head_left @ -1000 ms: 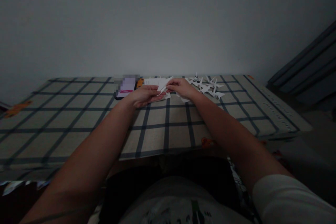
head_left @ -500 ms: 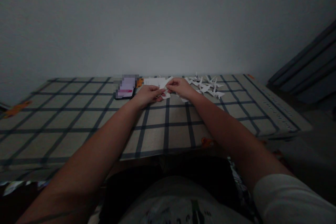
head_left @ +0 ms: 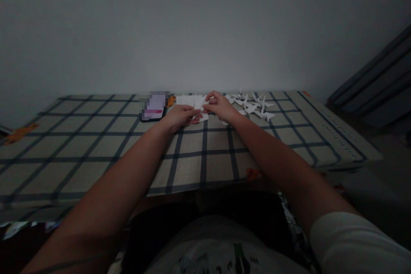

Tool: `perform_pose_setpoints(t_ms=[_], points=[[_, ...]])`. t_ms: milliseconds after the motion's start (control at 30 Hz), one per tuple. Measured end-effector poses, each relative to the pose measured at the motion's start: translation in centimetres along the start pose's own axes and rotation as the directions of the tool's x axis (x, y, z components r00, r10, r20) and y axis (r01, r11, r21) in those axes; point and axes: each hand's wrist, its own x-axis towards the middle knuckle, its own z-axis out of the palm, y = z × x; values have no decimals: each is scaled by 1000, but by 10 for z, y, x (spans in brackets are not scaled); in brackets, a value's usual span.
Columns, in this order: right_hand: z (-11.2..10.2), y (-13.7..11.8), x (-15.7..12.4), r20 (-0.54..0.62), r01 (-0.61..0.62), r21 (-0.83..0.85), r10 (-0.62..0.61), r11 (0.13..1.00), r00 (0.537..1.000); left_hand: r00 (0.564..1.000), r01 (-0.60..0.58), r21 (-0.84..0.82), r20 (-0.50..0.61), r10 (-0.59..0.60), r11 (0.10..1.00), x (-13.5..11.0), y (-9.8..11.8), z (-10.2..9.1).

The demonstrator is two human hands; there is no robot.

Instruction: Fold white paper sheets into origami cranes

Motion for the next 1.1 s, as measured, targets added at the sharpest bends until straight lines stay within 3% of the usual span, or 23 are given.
perform_pose_setpoints(t_ms=[167, 367, 467, 567, 667, 833, 1100], points=[[3, 0, 1, 11, -6, -17, 6, 1000, 1000, 1000, -13, 12, -24, 13, 1000, 1, -1, 0], [5, -2, 5, -134, 1, 63, 8, 998, 991, 988, -133, 13, -82, 134, 991, -2, 1, 4], [5, -4, 3, -67, -44, -5, 44, 999, 997, 979, -187, -4, -88, 186, 982, -2, 0, 6], [4, -5, 1, 20, -27, -132, 30, 991, 999, 983, -165, 6, -83, 165, 986, 0, -2, 6], [2, -5, 0, 14, -10, -195, 13, 981, 1000, 990, -126, -29, -62, 124, 992, -1, 0, 6], [-1, -3, 1, 31, -8, -220, 15, 975, 999, 998, -60, -78, -21, 59, 995, -4, 4, 6], [-5, -2, 1, 19, -1, -208, 5, 978, 1000, 1000, -25, 22, 12, 25, 999, -4, 4, 1]])
